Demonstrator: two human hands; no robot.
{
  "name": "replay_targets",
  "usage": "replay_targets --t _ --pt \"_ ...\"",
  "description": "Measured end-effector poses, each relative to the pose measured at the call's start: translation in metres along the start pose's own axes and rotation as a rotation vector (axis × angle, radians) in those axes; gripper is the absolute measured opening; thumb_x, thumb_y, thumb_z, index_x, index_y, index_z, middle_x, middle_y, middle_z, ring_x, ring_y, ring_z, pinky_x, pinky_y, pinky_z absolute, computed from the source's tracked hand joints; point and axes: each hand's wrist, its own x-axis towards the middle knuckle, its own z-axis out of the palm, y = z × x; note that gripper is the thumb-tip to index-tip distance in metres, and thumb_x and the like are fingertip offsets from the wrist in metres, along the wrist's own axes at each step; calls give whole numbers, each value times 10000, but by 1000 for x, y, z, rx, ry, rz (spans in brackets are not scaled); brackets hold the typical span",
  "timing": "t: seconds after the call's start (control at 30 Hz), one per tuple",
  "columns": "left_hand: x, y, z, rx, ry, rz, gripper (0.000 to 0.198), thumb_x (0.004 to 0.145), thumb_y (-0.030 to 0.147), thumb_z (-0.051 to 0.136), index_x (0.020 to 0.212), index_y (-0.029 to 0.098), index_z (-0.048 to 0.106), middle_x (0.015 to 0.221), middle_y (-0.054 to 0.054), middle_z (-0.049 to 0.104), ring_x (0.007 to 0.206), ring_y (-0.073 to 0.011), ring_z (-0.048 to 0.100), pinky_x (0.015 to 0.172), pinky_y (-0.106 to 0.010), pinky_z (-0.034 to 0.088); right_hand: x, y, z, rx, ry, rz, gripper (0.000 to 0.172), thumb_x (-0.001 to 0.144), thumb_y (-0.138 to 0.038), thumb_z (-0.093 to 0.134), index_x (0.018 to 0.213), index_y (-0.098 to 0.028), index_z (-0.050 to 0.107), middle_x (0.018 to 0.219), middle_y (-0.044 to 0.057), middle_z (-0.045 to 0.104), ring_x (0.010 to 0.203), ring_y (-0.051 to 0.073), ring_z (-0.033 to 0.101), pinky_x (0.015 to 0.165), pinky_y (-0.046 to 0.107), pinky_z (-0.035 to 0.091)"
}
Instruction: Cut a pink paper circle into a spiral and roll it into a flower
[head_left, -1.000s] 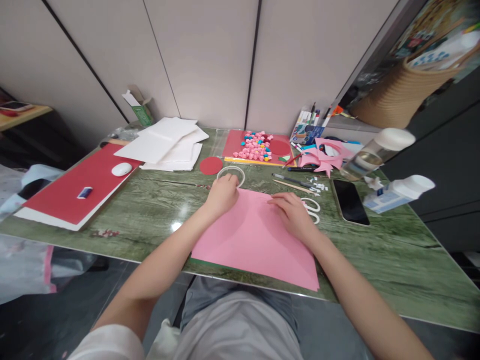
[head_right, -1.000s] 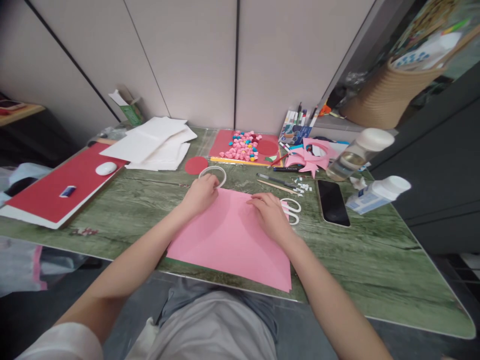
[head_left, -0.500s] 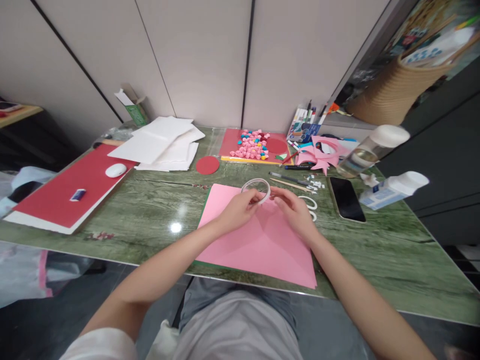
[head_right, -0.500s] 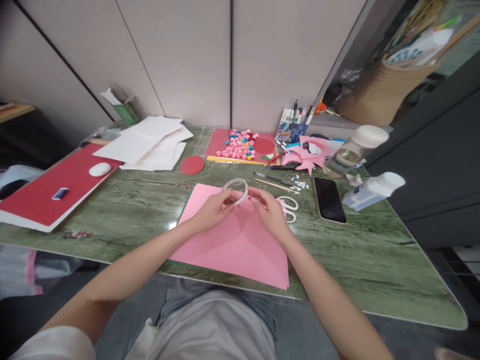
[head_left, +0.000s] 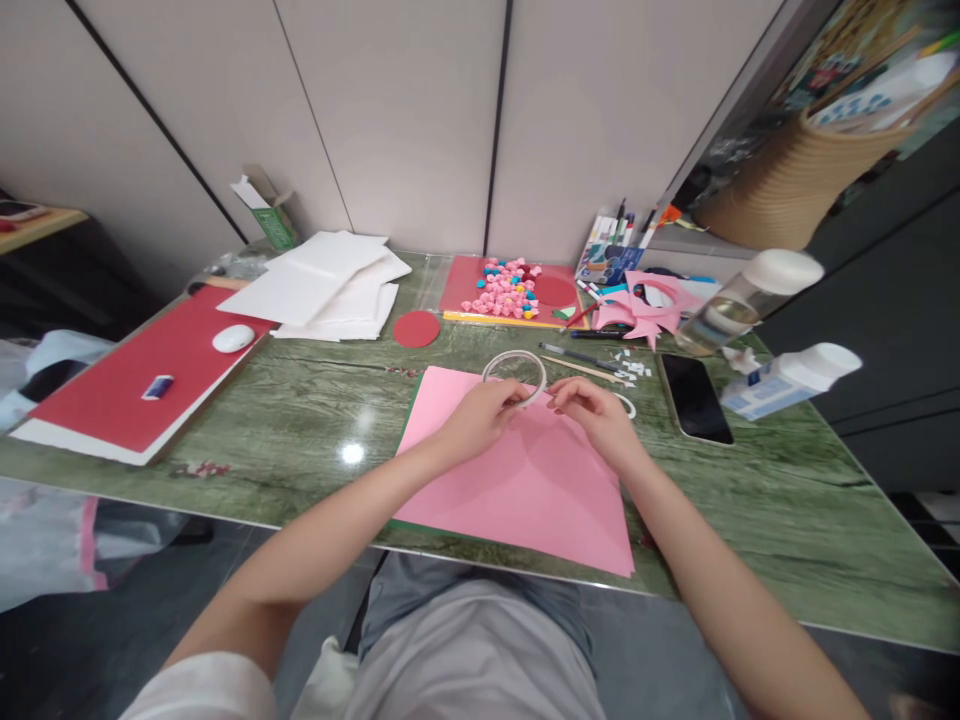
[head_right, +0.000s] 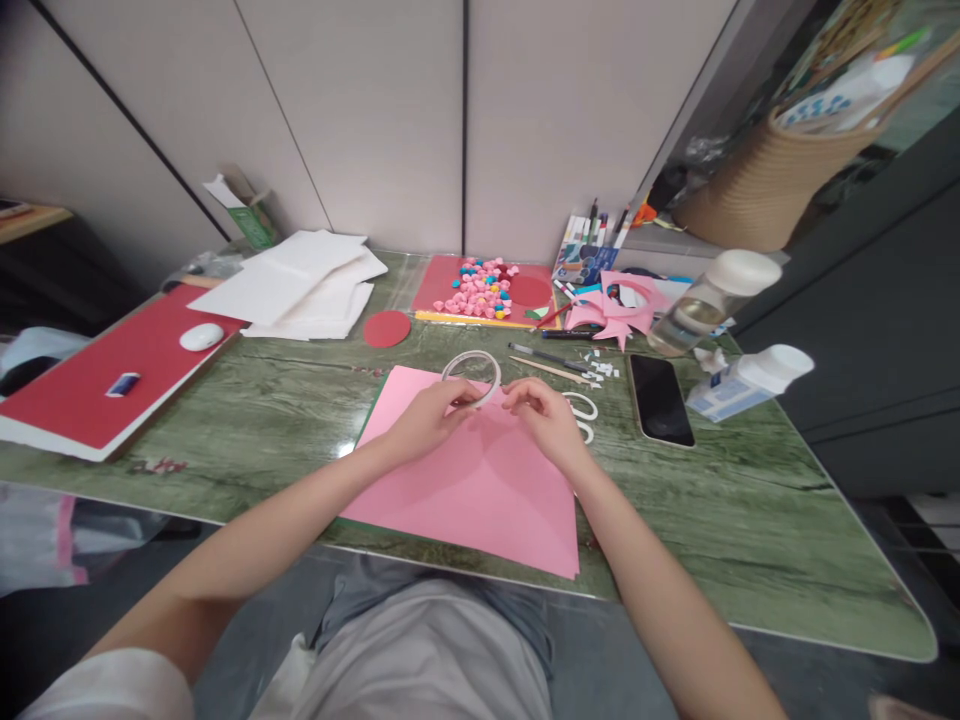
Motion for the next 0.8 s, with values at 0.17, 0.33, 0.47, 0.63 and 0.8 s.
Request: replay_targets --t 0.17,0.33,0.47,0.63,0.8 --pt "0 -1 -2 -14 15 -4 218 762 114 440 943 171 548 909 -29 615 827 -130 547 741 -267 418 -1 -4 3 -71 51 -29 271 755 -162 472 996 -232 574 978 40 570 780 149 579 764 338 446" --pt "0 0 0 19 26 -7 218 764 115 438 939 172 556 917 -33 615 836 -135 545 745 -269 420 -1 -4 4 -92 43 -39 271 767 -175 457 996 -237 587 1011 46 553 789 154 585 756 334 456" --pt "0 0 0 18 8 8 216 770 121 434 942 176 553 949 -30 610 857 -135 540 766 -272 412 -1 -2 3 -46 34 13 228 755 -180 475 959 -222 567 893 36 590 777 157 585 727 323 456" --pt "-1 0 -1 41 4 19 200 773 134 443 928 184 559 937 -17 612 858 -134 532 771 -270 405 -1 -3 3 -9 25 35 177 745 -175 488 904 -205 558 783 17 587 735 144 575 698 300 449" --pt "-1 -2 -1 18 14 -5 244 779 147 435 994 185 545 938 -29 615 853 -136 538 766 -280 415 0 -4 2 -116 64 -60 158 730 -186 513 859 -210 601 889 34 580 805 160 559 727 316 445"
